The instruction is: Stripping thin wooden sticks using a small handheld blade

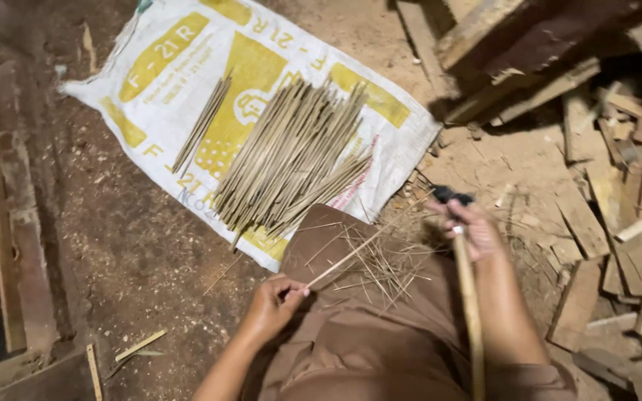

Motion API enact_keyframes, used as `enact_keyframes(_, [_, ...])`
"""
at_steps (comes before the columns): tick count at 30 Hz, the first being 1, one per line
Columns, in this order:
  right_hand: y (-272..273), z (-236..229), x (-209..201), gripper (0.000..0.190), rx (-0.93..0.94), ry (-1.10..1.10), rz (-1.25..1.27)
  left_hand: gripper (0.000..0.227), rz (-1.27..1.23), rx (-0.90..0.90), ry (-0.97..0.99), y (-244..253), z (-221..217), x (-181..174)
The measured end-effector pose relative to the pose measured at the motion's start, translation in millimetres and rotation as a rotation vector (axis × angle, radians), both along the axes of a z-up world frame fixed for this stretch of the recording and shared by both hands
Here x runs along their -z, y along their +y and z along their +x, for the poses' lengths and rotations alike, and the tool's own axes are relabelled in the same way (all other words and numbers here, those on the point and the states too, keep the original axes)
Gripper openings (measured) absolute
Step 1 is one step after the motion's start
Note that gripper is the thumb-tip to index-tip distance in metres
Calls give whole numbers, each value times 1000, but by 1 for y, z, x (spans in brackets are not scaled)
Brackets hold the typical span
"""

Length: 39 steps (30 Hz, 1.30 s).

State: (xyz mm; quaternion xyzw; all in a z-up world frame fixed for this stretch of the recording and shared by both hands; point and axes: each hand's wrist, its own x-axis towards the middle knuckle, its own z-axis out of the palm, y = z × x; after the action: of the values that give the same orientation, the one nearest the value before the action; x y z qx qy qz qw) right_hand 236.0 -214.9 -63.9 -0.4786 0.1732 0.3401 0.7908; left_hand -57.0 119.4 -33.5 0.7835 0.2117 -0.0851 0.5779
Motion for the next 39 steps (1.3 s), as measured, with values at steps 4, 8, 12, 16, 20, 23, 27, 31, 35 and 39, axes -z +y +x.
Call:
enact_keyframes(4, [75, 9, 21, 101, -2, 79, -250, 9, 0, -121, 50, 19, 5, 40])
enact_keyframes(8, [163, 43, 47, 48, -313, -44, -153, 11, 146, -266, -23, 67, 3, 101])
enact_keyframes(12, [269, 77, 89, 20, -447, -130, -237, 14, 265, -439, 85, 128, 19, 142])
enact_keyframes(16, [375, 111, 136, 27, -562, -163, -223, 16, 496, -517, 33, 183, 37, 169])
enact_keyframes(20, [457, 133, 153, 29, -601, -163, -224, 15, 664, -608, 74, 229, 61, 217])
enact_keyframes(23, [503, 151, 172, 30, -618, -147, -241, 16, 698, -644, 127, 259, 83, 240])
enact_keyframes(27, [549, 180, 227, 31, -645, -146, -318, 17, 756, -642, 135, 298, 108, 263])
enact_keyframes(31, [564, 192, 262, 35, -690, -147, -400, 16, 914, -564, 169, 332, 128, 315])
enact_keyframes(35, [558, 180, 251, 35, -678, -117, -409, 12, 1053, -577, 87, 359, 150, 315])
enact_keyframes(39, [546, 167, 259, 36, -702, -106, -384, 13, 1110, -633, 161, 378, 160, 330])
